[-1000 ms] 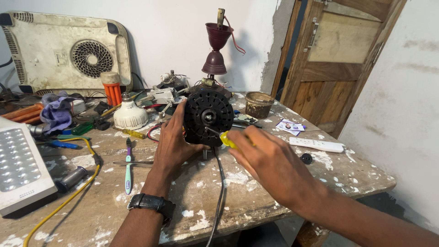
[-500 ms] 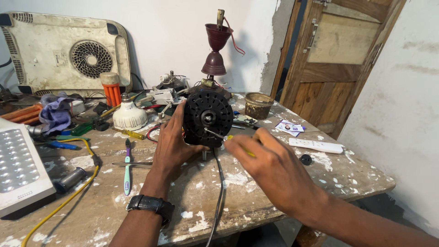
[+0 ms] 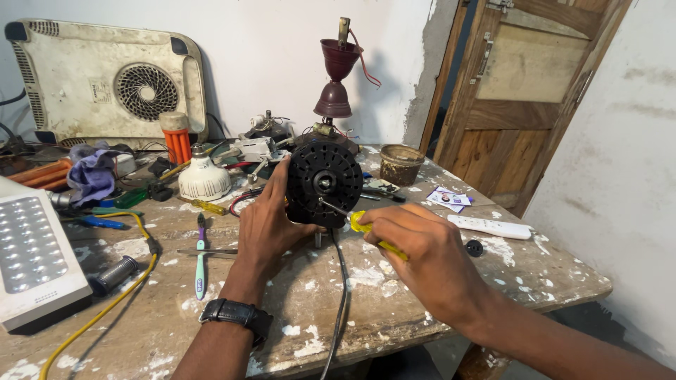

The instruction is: The person uses a yellow-handled screwdriver to unscrew the rear housing of an electric fan motor, then pulls the black casing apart to expose the internal rotor and windings. They continue unscrewing the housing and separate the motor components on the workbench.

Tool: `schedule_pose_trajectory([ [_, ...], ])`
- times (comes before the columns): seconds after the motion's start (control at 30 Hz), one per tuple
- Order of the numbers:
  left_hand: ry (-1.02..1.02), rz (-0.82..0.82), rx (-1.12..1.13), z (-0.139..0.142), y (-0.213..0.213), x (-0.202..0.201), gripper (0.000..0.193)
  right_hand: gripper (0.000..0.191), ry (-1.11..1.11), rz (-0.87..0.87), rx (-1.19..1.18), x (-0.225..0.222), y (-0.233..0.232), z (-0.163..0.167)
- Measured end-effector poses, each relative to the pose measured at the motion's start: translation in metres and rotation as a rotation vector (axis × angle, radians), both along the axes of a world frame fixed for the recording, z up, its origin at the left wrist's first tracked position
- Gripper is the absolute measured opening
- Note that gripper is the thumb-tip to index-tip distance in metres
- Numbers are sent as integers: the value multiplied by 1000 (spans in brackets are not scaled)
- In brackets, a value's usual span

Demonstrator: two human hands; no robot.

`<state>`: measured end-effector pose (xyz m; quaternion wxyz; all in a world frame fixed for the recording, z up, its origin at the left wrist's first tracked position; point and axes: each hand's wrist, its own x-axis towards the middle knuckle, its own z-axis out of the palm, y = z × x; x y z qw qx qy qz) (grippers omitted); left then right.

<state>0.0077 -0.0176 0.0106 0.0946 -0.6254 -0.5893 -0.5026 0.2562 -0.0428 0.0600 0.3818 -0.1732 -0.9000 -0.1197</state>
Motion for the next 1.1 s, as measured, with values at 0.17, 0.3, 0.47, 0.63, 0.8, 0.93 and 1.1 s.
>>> schedule_pose_trajectory([
  [0.17, 16, 1, 35, 0, 0, 0, 131, 45, 27, -7, -50, -4, -8, 11],
  [0.3, 19, 8, 40, -2, 2, 0, 129, 63, -428, -704, -515, -9, -17, 27],
  [0.47, 36, 7, 81, -3, 3, 0, 129, 30, -113, -302, -188, -13, -23, 29],
  [0.63, 53, 3, 62, -6, 4, -2, 129, 25, -94, -234, -141, -6, -23, 18],
  [0.8, 63, 39, 35, -7, 11, -3, 137, 28, -87, -89, 136, 2, -16, 10],
  [0.93, 60, 37, 38, -9, 15, -5, 137, 46, -165, -121, 182, 4, -14, 5],
  [1.1, 73, 30, 73, -10, 14, -6, 137, 45, -120, -29, 66, 0, -15, 0],
])
